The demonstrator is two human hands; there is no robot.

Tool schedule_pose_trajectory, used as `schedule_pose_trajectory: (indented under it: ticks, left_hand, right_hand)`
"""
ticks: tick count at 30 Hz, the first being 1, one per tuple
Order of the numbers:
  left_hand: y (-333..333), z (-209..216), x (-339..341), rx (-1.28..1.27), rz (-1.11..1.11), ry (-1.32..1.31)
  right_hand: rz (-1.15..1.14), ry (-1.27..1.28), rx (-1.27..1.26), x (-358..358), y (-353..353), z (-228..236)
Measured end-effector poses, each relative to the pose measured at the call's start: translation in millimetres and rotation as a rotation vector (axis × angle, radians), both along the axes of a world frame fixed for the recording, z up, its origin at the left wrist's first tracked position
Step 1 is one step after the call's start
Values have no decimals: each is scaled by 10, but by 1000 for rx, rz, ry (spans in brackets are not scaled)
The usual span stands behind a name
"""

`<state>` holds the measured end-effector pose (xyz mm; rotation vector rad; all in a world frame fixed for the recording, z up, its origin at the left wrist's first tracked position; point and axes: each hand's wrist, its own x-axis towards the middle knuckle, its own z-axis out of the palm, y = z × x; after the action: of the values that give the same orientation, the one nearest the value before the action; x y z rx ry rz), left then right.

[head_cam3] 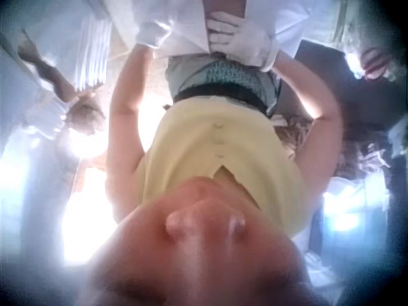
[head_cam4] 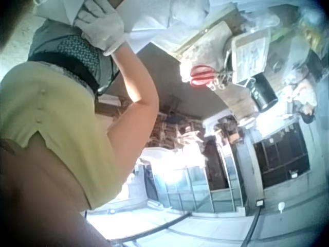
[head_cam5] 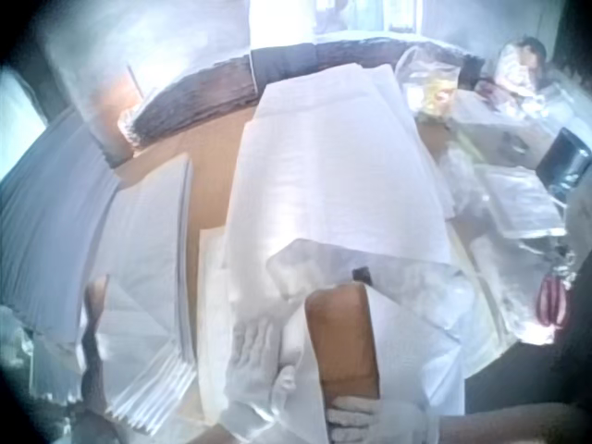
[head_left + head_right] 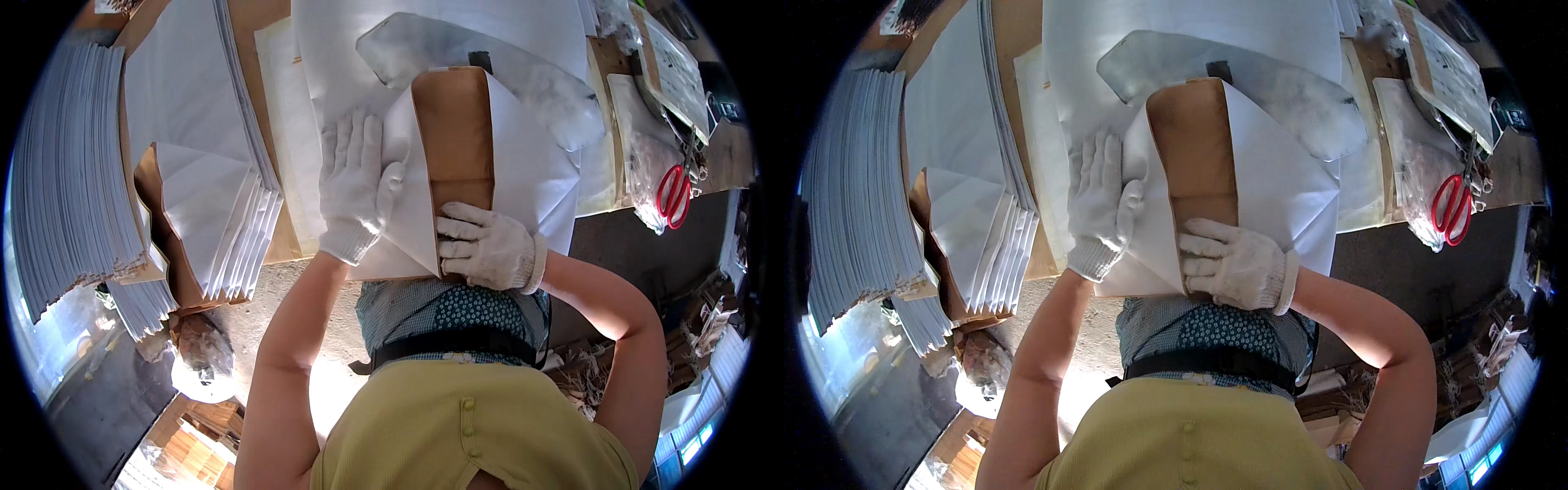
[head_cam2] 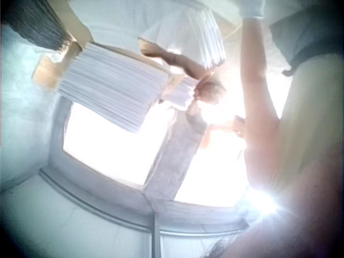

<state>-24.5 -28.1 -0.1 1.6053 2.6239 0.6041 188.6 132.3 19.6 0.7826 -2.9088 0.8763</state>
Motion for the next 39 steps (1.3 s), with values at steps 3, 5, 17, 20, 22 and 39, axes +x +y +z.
schedule_pose_trajectory:
  ticks: [3,5,17,20,22,39]
  left_hand:
    - [49,33,23,-33,-16,67]
    - [144,71,72,-81,10,46]
    - [145,180,153,-96,-105,-54]
    - [121,259,243,-76,-75,-72]
    - [310,319,262,-39,-73,-82]
    - [-151,286,234,88,-82,59]
  right_hand:
    - [16,7,-7,-12,15,-4]
    - [11,-2,-1,0,19,-10]
    - [-650,195,316,109,484,-37]
    - [-748,113,392,85,553,-55]
    - [-726,-125,442,-107,524,92]
    - [-1469,-157,-105,406,1499,129]
